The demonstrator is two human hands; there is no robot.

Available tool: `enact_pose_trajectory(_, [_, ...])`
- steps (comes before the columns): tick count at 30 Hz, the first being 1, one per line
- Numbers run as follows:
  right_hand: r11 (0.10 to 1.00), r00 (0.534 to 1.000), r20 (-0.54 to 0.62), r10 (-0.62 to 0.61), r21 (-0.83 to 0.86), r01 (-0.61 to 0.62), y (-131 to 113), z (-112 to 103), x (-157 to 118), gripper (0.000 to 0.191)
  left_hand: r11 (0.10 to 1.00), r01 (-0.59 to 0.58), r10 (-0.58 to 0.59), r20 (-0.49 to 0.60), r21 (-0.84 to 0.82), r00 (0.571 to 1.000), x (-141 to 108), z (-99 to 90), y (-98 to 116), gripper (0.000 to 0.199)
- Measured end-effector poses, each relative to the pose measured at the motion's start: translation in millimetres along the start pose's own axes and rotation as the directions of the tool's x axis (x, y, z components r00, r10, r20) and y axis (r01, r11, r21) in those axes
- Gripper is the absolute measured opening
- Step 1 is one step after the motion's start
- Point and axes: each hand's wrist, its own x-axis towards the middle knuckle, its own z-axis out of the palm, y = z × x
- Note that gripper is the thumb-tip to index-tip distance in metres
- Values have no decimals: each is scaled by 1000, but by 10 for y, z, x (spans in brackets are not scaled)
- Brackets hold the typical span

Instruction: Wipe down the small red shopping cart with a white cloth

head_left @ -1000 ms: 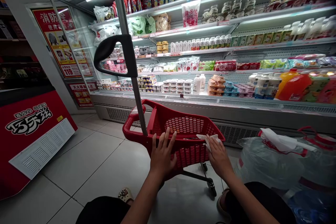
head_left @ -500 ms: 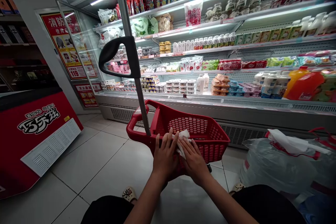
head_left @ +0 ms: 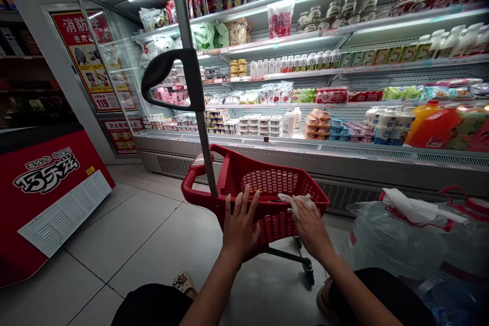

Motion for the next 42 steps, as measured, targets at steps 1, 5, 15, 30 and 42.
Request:
enact_pose_trajectory(1, [998, 999, 1, -50, 30, 50, -232, 15, 54, 59, 1000, -1, 1, 2, 0, 1000, 1, 5, 4, 94])
enact_pose_trajectory(5, [964, 979, -25, -202, 170, 203, -1080, -17, 240, 61, 999, -18, 18, -9, 34, 1000, -8, 1, -29, 87])
enact_pose_trajectory(15, [971, 982, -7, -187, 148, 186, -685, -258, 144, 57, 999, 31, -26, -135, 32, 990, -39, -300, -497, 60])
enact_pose_trajectory(30, [863, 950, -31, -311, 409, 296, -1785, -286, 493, 59, 992, 55, -37, -152, 114, 988, -80, -339, -435, 72])
enact_pose_trajectory(42, [855, 955, -19, -295, 442, 273, -1715, -344, 604, 63, 991, 70, -54, -140, 112, 989, -47, -309, -335, 77])
